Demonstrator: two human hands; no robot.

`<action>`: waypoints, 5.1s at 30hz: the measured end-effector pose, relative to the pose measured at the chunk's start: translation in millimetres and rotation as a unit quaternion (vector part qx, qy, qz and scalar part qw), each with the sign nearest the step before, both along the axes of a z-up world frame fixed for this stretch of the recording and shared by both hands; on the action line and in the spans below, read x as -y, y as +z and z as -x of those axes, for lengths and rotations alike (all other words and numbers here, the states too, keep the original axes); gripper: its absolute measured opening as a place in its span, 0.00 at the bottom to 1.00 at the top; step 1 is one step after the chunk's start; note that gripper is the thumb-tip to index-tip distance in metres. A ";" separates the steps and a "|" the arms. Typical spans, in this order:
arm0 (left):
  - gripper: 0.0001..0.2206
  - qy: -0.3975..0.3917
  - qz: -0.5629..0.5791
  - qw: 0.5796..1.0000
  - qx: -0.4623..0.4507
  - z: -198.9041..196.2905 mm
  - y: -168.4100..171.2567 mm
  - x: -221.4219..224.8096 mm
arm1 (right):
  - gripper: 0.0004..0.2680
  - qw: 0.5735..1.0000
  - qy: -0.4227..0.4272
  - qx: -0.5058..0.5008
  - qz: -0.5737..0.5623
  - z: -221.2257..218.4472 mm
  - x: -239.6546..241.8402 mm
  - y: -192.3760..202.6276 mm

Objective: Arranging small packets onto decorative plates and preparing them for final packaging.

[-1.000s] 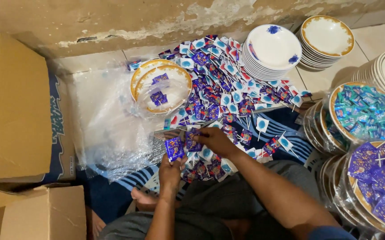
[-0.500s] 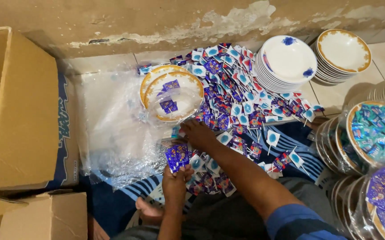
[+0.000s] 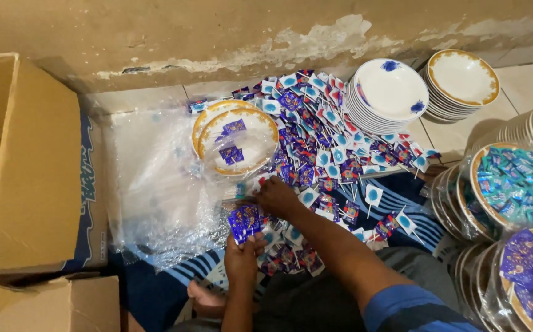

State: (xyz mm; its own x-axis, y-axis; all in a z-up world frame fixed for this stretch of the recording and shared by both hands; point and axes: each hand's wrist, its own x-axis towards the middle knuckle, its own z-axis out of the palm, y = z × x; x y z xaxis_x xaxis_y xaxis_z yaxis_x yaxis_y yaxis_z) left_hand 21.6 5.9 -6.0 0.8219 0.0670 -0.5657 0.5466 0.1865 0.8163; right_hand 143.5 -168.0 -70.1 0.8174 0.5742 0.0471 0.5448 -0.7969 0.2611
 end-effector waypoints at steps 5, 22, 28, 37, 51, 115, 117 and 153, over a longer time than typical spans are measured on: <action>0.13 0.006 0.022 0.999 0.031 -1.4 -1.0 0.3 | 0.03 0.996 0.017 -0.031 -0.076 40.5 25.2 4.9; 0.06 0.020 0.019 0.998 0.063 16.4 11.9 -5.5 | 0.06 0.922 -0.334 -0.082 -0.179 92.6 27.9 -1.1; 0.07 0.047 -0.012 0.997 0.056 10.5 4.2 0.6 | 0.10 0.677 -0.385 -0.212 -0.590 119.5 9.7 41.2; 0.06 -0.042 -0.175 0.982 0.057 8.1 -43.2 -9.2 | 0.06 0.617 -0.294 -0.330 -0.651 132.8 -44.0 22.5; 0.07 0.090 0.015 0.994 0.052 0.2 -6.3 -0.3 | 0.13 0.980 -0.123 0.101 -0.123 -1.9 32.5 -38.4; 0.08 -0.119 -0.055 0.986 0.099 36.8 44.9 10.2 | 0.14 0.303 -0.392 -0.345 -0.797 159.2 -50.2 68.1; 0.08 -0.159 -0.128 0.976 0.081 30.5 33.1 6.7 | 0.14 0.320 -0.391 -0.344 -0.791 152.4 -43.5 53.6; 0.19 -0.170 -0.150 0.974 0.007 11.1 50.4 12.4 | 0.09 0.741 -0.301 -0.074 -0.596 32.2 72.6 51.9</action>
